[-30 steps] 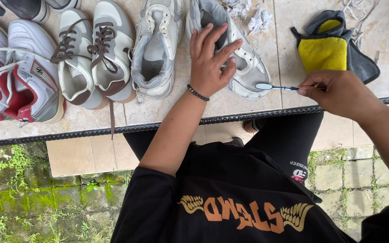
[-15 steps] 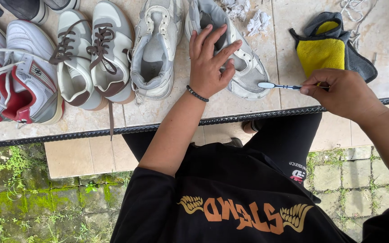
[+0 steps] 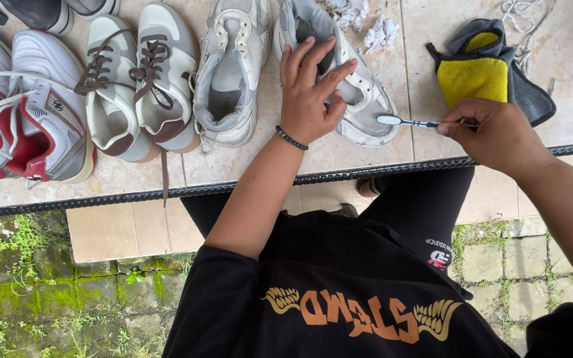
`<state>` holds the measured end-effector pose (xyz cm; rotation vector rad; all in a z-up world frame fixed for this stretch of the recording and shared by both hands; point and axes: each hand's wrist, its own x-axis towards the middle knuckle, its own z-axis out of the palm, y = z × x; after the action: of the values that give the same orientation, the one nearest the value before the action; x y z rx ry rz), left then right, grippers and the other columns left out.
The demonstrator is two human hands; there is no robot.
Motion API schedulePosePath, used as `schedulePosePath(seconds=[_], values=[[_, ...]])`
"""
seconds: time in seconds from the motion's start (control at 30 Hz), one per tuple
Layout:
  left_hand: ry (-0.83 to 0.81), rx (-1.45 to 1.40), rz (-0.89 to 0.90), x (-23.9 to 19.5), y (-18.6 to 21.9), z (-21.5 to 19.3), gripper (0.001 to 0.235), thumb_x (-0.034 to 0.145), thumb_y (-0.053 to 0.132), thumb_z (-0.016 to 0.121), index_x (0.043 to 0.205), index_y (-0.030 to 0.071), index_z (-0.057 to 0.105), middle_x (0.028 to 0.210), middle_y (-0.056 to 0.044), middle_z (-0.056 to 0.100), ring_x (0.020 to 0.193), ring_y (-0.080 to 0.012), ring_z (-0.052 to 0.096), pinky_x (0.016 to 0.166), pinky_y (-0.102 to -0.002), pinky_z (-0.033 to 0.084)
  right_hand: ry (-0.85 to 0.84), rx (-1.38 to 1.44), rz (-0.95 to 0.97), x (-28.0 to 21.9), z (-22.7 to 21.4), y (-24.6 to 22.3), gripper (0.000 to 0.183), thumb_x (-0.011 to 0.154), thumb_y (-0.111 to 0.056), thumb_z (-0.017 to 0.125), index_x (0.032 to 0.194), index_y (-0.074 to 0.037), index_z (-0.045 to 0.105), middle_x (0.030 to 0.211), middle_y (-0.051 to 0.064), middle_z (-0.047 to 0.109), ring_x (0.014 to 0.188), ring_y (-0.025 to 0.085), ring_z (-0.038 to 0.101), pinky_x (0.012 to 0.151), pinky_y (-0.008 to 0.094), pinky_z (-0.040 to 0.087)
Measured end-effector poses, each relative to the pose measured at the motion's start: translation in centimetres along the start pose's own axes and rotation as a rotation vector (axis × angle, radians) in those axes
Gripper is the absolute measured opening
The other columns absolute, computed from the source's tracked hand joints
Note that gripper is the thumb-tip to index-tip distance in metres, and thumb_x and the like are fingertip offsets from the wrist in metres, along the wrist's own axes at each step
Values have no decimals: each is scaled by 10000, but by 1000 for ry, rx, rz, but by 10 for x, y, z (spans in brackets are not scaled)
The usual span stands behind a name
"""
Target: Cleaning white sneakers using a toothbrush and tissues
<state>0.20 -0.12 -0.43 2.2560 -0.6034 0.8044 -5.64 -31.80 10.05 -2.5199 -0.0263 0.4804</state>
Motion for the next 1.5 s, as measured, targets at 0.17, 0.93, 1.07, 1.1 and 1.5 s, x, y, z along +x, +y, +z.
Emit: schedulePosePath(seconds=[0.17,0.93,1.07,1.1,1.5], values=[[-1,-9,-8,0,3,-2,572,784,169,603,1325,341,672,1496,-35,513,1460,-315,379,1270,-644,220,45,-14,-101,27,41,10,92,992,-228,759,922,-174,734,689,-28,574,635,135,460,621,304,374],[124,233,70,1,18,-4,516,830,197,621,1307,383,684,1448,23,590,1446,-284,378,1213,-609,33,26,655,-83,-41,46,8,388,1054,-38,529,1440,1,517,925,117,655,653,176,602,577,283,522],[6,191,93,2,23,-7,493,861,128,602,1278,358,729,1479,68,548,1450,-297,384,1203,-615,104,93,695,-4,-67,68,3,380,1039,-106,575,1411,-42,612,799,80,602,584,148,549,528,248,503],[-25,158,72,3,23,-8,501,845,98,605,1260,344,741,1496,72,524,1457,-309,376,1209,-620,163,91,680,33,-71,74,2,369,1038,-144,581,1397,-81,644,655,81,575,519,127,474,495,222,436],[-27,81,7,-3,18,5,342,799,161,563,1060,284,747,1524,-13,457,1454,-308,396,1235,-621,203,182,669,-220,-25,93,3,367,1067,-105,569,1426,-57,622,871,56,585,574,89,521,633,215,451]])
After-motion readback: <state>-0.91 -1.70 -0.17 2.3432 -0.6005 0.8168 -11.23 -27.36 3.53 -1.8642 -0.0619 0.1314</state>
